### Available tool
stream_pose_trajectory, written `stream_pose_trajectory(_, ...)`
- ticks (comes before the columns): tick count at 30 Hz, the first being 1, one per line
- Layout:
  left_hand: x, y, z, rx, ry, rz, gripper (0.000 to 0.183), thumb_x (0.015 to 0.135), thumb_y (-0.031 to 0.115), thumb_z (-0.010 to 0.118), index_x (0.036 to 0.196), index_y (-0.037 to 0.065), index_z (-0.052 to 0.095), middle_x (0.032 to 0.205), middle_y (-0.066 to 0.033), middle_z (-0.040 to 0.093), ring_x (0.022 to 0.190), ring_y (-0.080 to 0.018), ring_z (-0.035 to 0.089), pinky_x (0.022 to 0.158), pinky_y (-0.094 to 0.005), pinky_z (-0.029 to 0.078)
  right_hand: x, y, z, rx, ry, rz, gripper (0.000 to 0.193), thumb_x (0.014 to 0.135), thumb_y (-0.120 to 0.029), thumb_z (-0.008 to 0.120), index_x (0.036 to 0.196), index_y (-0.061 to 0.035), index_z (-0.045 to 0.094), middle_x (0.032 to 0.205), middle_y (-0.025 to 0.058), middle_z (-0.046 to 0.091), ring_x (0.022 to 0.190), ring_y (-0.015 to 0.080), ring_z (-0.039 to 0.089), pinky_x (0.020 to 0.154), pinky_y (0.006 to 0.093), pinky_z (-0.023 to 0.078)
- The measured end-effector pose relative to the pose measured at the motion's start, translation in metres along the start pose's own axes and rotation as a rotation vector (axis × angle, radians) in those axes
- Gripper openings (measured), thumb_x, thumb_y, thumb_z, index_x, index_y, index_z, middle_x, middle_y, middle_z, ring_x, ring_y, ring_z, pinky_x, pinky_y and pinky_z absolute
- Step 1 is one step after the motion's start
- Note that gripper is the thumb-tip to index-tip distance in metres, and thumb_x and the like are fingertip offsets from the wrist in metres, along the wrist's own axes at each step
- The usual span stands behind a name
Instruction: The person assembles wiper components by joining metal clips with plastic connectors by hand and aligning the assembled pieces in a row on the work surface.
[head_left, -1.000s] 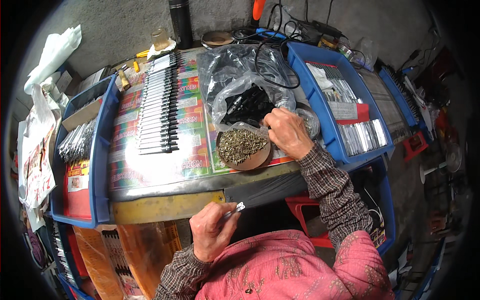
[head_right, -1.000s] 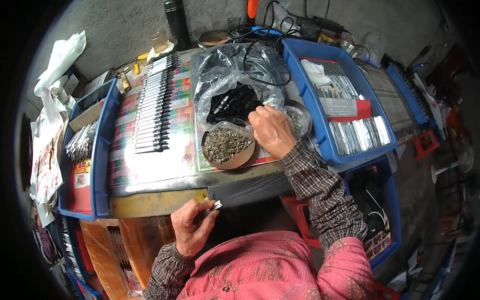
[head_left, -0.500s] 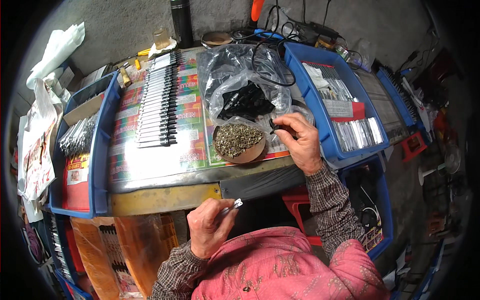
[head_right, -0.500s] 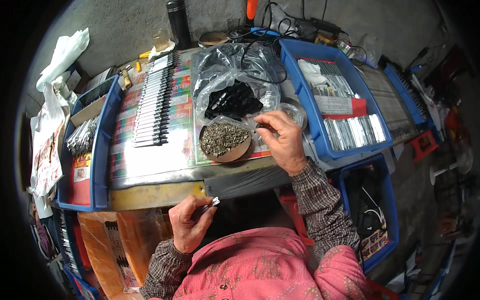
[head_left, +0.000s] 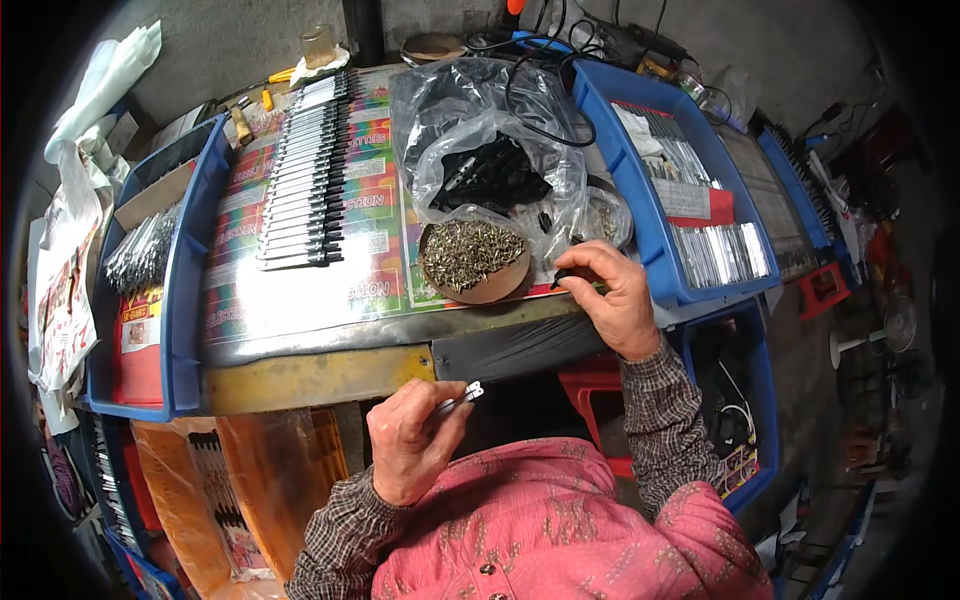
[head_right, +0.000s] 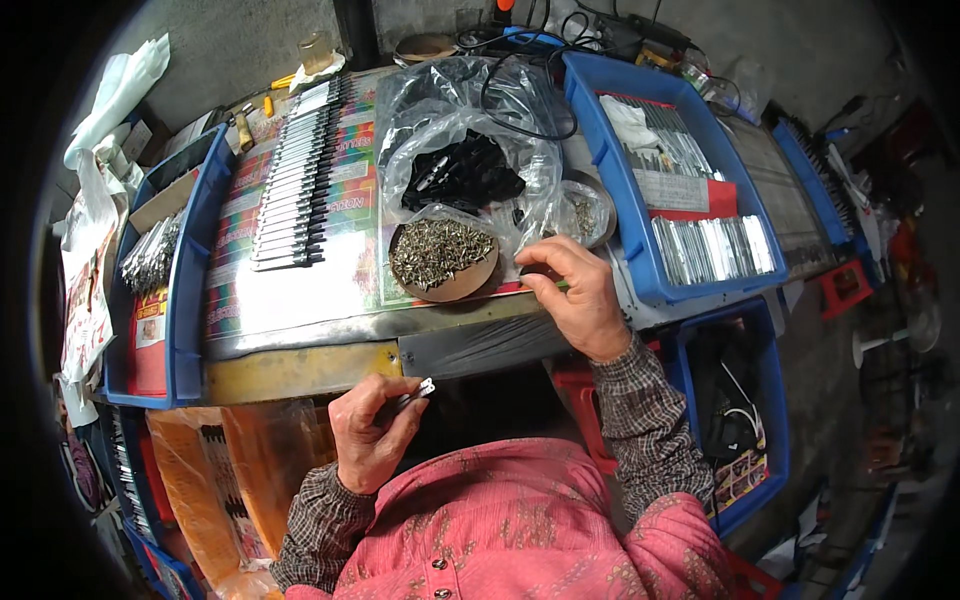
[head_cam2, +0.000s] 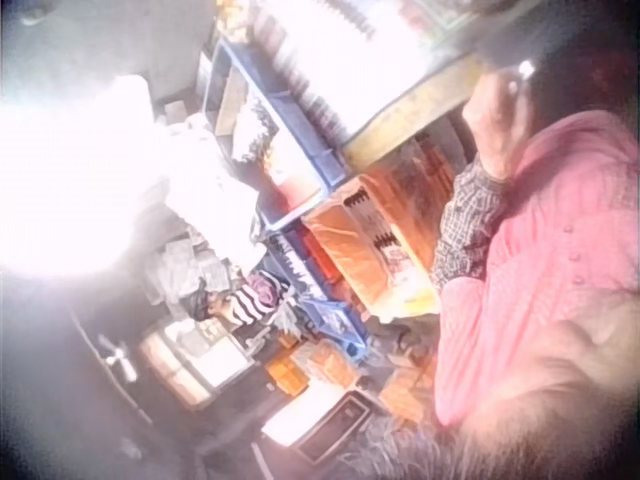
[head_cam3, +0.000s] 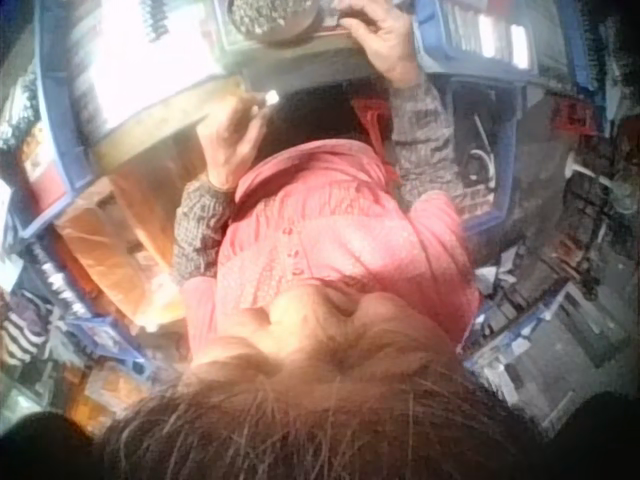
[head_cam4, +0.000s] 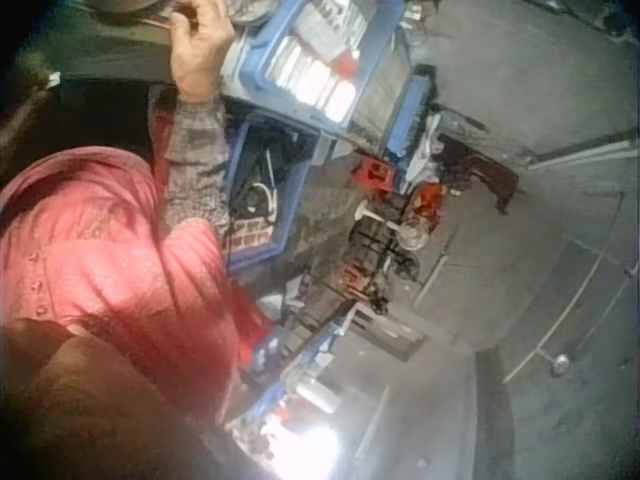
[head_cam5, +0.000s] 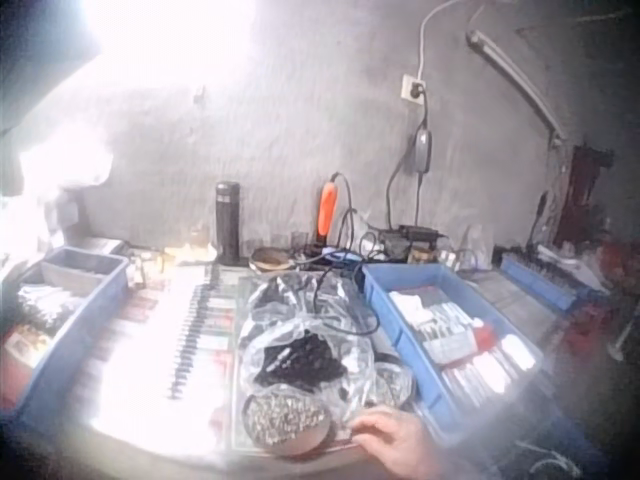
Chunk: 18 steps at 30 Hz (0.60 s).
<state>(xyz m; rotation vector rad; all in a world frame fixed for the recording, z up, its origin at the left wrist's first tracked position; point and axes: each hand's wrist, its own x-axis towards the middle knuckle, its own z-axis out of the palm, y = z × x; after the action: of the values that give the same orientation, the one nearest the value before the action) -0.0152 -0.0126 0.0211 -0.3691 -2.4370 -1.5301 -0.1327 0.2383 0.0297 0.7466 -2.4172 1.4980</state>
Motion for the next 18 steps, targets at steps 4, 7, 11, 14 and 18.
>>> stream_pose_trajectory(4,0.000,-0.001,0.003,-0.004,0.002,0.012,0.016,0.075,-0.001,0.071,0.089,0.003,0.065,0.073,-0.0095,0.061,0.059,-0.0203,0.058,0.053,-0.0289,0.045,0.001,-0.001,0.007,-0.338,-0.006,-0.191,0.027,0.077,0.006,0.067,0.103,0.0022,0.062,0.094,0.0086,0.060,0.078,0.0155,0.061,0.066,0.0261,0.050)
stream_pose_trajectory(7,0.000,0.002,0.003,-0.010,-0.006,-0.003,0.016,0.075,-0.001,0.071,0.089,0.003,0.065,0.073,-0.0095,0.062,0.059,-0.0203,0.058,0.054,-0.0290,0.045,0.001,-0.008,0.011,-0.319,-0.031,-0.041,0.023,0.075,0.003,0.067,0.097,0.0004,0.061,0.092,0.0125,0.062,0.081,0.0266,0.063,0.069,0.0334,0.051)
stream_pose_trajectory(11,-0.003,0.002,0.002,-0.005,-0.015,-0.019,0.016,0.075,-0.001,0.072,0.089,0.003,0.065,0.073,-0.0093,0.062,0.059,-0.0201,0.058,0.053,-0.0288,0.045,-0.001,-0.007,0.011,-0.280,-0.073,0.046,0.024,0.075,0.002,0.067,0.098,0.0003,0.061,0.092,0.0121,0.062,0.080,0.0273,0.063,0.068,0.0340,0.051)
stream_pose_trajectory(14,-0.003,0.003,0.002,-0.001,-0.004,0.000,0.016,0.074,-0.003,0.072,0.089,0.002,0.065,0.071,-0.0073,0.062,0.058,-0.0158,0.057,0.054,-0.0262,0.044,-0.004,-0.003,0.014,-0.279,-0.005,-0.017,0.024,0.074,0.003,0.067,0.098,-0.0002,0.061,0.092,0.0123,0.062,0.080,0.0279,0.063,0.068,0.0341,0.051)
stream_pose_trajectory(18,0.000,0.006,0.002,0.026,-0.007,0.047,0.018,0.073,-0.005,0.072,0.089,0.001,0.066,0.072,-0.0060,0.062,0.059,-0.0124,0.057,0.055,-0.0237,0.045,-0.013,-0.020,0.017,-0.291,-0.024,-0.127,0.026,0.077,0.002,0.068,0.101,-0.0010,0.062,0.092,0.0122,0.063,0.078,0.0255,0.062,0.069,0.0330,0.051)
